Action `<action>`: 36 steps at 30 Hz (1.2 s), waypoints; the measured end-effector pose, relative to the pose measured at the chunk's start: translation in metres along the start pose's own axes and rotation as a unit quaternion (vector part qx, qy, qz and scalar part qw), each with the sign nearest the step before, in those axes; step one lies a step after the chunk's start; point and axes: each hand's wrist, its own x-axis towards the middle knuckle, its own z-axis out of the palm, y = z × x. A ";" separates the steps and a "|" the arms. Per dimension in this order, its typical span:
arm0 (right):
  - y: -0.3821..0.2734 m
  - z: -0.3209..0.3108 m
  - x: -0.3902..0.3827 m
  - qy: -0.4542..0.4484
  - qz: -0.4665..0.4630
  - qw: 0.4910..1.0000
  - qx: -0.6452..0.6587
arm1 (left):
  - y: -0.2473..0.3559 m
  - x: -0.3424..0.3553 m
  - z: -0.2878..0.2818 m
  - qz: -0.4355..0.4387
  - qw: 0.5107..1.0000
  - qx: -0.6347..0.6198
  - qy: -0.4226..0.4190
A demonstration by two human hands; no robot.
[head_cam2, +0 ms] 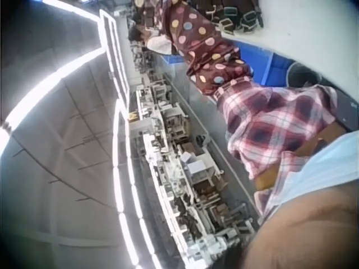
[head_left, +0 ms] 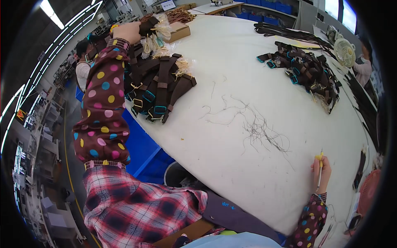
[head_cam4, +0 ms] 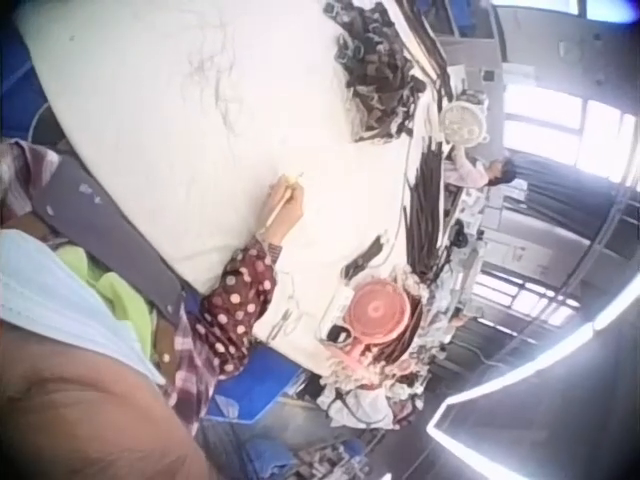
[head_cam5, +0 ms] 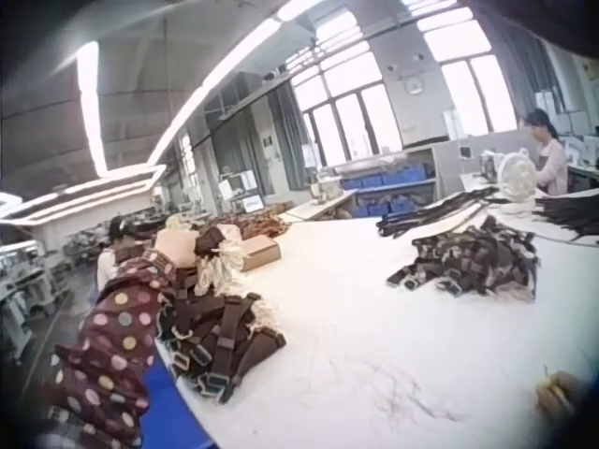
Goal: Finishing the ends of fabric/leather straps by sealing threads with a heat tool and using snips.
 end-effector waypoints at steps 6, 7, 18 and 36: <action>0.005 -0.002 -0.001 0.007 0.003 0.999 -0.034 | 0.028 -0.016 0.133 -0.068 0.995 -0.019 -0.065; 0.005 -0.002 -0.004 -0.001 0.005 1.000 -0.023 | 0.021 -0.015 0.129 -0.062 0.995 -0.030 -0.066; -0.002 -0.003 -0.003 0.013 0.014 1.000 -0.008 | 0.055 -0.041 0.094 0.079 0.983 -0.158 0.049; -0.005 -0.004 -0.009 0.004 -0.001 1.000 0.002 | 0.354 -0.109 0.140 0.292 0.839 -0.456 -0.060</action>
